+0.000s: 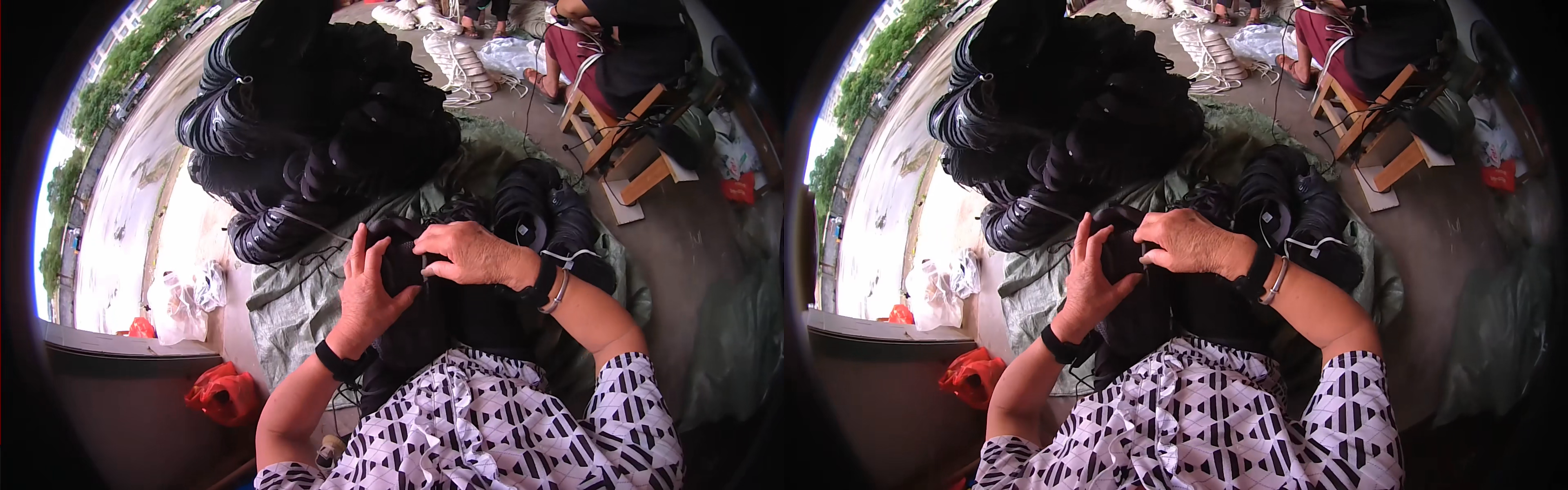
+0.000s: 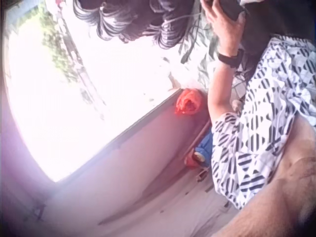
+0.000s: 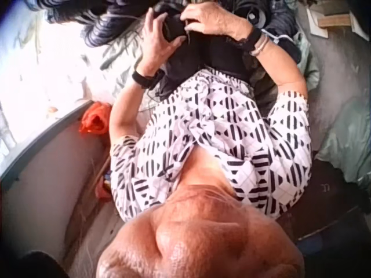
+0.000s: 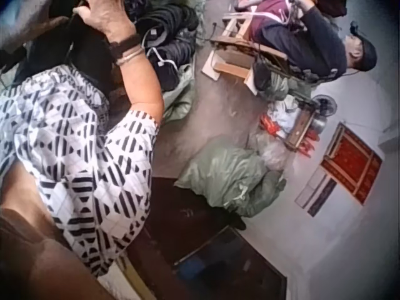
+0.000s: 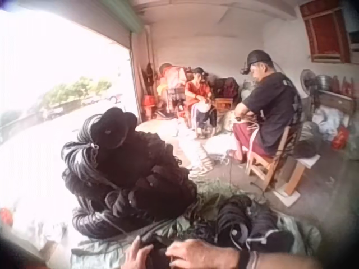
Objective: The person is sitting on the floor and lacing a black sneaker. They thread the laces through the eyelets, pull them tight, and tie a knot. The person then picks up another shoe from a pile and begins the lacing process again.
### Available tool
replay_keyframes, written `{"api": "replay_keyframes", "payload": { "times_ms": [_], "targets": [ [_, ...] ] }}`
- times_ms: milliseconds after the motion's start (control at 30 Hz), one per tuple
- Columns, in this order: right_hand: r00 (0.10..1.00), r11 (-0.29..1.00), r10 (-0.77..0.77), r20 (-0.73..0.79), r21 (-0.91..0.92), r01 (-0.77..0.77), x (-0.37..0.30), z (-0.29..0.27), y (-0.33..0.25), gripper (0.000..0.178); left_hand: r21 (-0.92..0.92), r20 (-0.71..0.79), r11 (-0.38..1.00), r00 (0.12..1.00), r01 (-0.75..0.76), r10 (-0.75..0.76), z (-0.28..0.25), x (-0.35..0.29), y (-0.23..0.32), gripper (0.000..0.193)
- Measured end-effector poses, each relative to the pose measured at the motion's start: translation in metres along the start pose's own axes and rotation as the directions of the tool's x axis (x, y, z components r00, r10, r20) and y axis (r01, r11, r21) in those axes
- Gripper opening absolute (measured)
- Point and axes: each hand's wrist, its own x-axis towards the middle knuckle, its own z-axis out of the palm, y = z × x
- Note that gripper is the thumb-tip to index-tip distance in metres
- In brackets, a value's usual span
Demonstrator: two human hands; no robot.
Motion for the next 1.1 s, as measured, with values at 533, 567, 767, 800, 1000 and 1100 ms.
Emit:
{"api": "replay_keyframes", "payload": {
  "times_ms": [533, 567, 767, 800, 1000, 1100],
  "targets": [
    [0.999, 1.0, -0.018, -0.047, 0.008, 0.019, -0.079, 0.007, -0.004, 0.053, 0.025, 0.073, 1.0, 0.997, -0.014, 0.012, 0.014, 0.011, 0.021, 0.099],
    [0.99, 0.986, 0.012, -0.141, 0.165, 0.011, -0.09, 0.004, 0.004, 0.037, 0.0, 0.082, 1.0, 0.996, -0.026, 0.026, 0.014, 0.014, 0.022, 0.106],
    [0.518, 0.332, 0.855, 0.01, 0.757, -0.563, -0.141, 0.024, 0.118, 0.02, 0.044, 0.076, 0.998, 0.996, -0.054, 0.05, 0.012, 0.005, 0.02, 0.113],
    [0.56, 0.424, 0.828, -0.028, 0.685, -0.592, -0.131, 0.028, 0.13, 0.02, 0.033, 0.075, 0.997, 0.995, -0.063, 0.06, 0.015, 0.005, 0.016, 0.111],
    [0.958, 0.965, 0.259, -0.123, -0.001, -0.261, -0.063, 0.086, 0.223, 0.032, 0.005, 0.115, 0.999, 0.992, -0.052, 0.051, 0.011, 0.009, 0.011, 0.108],
    [0.927, 0.897, 0.332, 0.173, -0.362, -0.254, -0.053, 0.104, 0.25, 0.032, -0.003, 0.11, 0.999, 0.993, -0.052, 0.052, 0.011, 0.007, 0.014, 0.106]
  ]
}}
